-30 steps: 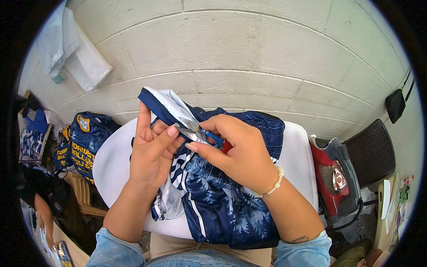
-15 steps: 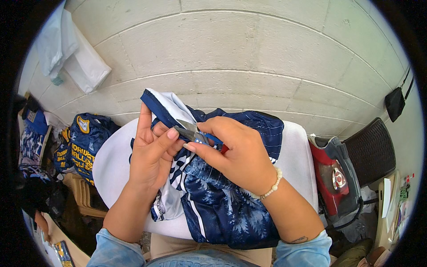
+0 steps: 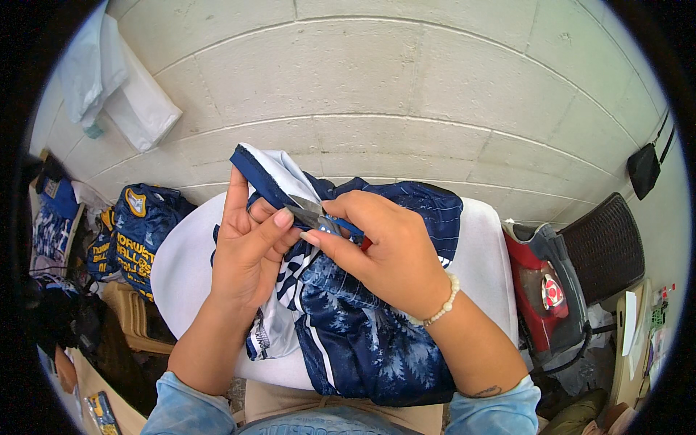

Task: The person uses small scissors to trim the elastic waistband and seams of a blue and white garment. They repeatedly reposition the fabric and make short cuts along the edges.

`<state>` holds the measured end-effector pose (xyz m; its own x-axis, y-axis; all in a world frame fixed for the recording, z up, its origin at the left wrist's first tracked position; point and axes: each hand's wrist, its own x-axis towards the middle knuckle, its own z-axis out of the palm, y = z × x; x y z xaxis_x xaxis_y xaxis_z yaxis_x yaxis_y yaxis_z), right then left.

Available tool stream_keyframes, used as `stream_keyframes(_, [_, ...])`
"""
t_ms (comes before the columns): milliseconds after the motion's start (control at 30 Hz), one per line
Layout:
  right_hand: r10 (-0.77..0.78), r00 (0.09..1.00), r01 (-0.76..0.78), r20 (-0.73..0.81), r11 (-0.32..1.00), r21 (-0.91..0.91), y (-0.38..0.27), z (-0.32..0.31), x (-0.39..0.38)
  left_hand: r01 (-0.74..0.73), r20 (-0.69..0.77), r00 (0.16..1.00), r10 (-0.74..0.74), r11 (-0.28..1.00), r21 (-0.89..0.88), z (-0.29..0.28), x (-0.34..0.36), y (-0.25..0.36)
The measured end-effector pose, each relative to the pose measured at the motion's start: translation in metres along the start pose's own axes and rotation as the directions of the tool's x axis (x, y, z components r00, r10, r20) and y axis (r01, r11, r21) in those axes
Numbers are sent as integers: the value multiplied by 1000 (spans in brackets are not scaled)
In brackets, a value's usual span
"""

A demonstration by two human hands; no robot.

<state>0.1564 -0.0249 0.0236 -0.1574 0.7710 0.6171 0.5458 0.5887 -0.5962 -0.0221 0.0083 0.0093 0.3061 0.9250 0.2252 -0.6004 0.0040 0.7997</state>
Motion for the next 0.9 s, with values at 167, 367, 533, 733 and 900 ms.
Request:
stream_keyframes(167, [9, 1000, -9, 4, 1000, 7, 1, 0, 1, 0, -11, 1000, 0, 1000, 12, 1, 0, 0])
stream_keyframes(367, [26, 1000, -26, 5, 999, 28, 1, 1, 1, -12, -16, 1000, 13, 1000, 28, 1, 1, -1])
stream_keyframes(533, [60, 998, -60, 4, 998, 22, -2, 0, -1, -13, -13, 1000, 13, 999, 50, 0, 1, 0])
stream_keyframes(733, [28, 1000, -28, -10, 1000, 10, 1, 2, 1, -27, 0, 1000, 27, 999, 24, 2, 0, 0])
stream_keyframes(900, [21, 1000, -21, -8, 1000, -1, 2, 0, 0, -25, 7, 1000, 24, 999, 32, 2, 0, -1])
